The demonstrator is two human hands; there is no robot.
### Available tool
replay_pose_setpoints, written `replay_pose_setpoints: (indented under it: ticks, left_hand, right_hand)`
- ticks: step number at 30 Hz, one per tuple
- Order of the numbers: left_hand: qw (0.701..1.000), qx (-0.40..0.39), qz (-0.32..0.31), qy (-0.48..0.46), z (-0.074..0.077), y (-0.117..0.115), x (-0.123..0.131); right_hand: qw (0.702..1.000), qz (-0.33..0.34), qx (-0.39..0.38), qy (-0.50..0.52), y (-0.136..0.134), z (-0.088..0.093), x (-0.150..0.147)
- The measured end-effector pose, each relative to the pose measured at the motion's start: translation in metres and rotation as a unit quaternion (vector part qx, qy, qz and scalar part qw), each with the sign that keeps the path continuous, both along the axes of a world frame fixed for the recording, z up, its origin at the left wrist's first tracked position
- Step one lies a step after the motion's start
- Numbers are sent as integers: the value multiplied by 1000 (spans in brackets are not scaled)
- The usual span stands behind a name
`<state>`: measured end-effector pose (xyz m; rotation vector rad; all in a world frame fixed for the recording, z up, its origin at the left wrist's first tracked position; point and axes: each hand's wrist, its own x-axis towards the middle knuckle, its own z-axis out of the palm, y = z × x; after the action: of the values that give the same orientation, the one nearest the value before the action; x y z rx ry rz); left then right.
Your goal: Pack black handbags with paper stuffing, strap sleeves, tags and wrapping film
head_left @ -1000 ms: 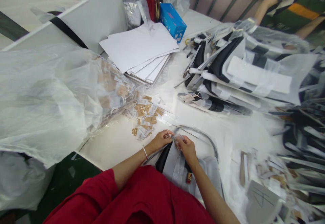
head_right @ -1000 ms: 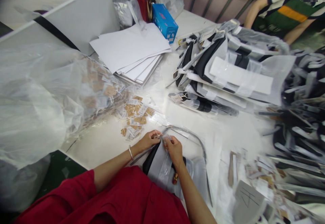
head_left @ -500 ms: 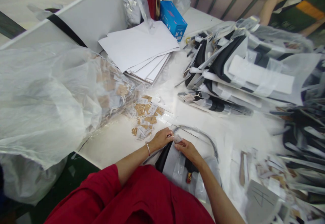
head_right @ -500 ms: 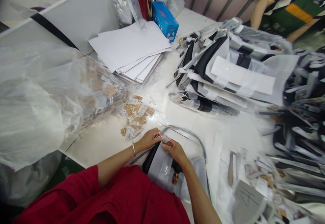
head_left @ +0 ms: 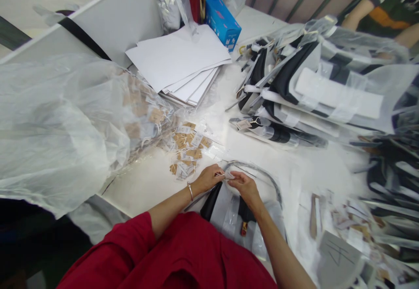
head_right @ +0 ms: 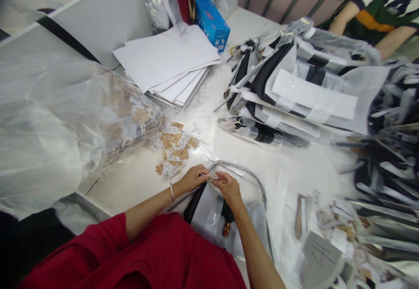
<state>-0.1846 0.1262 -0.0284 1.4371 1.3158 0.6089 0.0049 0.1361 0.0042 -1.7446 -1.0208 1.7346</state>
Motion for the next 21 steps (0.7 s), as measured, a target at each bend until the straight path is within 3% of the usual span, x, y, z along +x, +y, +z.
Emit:
replay_pose_setpoints:
  ticks: [5,8,12,16,18,21]
  left_hand:
    - [998,-36,39,-39,2,0,0]
    - [996,-50,45,-67,2,-2,-1]
    - [996,-45,44,-58,-2,-5,-2]
    - [995,-53,30,-78,-9,-8,1]
    - [990,-82,39,-104,-15,-8,1]
    - [982,-110,81,-133,-21,-8,2]
  right_hand:
    - [998,-45,17,34,4,-2,-16]
    - [998,-46,50,2,5,-2,-25]
    - [987,62,133,-68,6,2,-26]
    - [940,139,263,-164,7,-5,-8]
    - [945,137,255,-150,8,-17,-1]
    - [966,137,158,-155,5,-27,3]
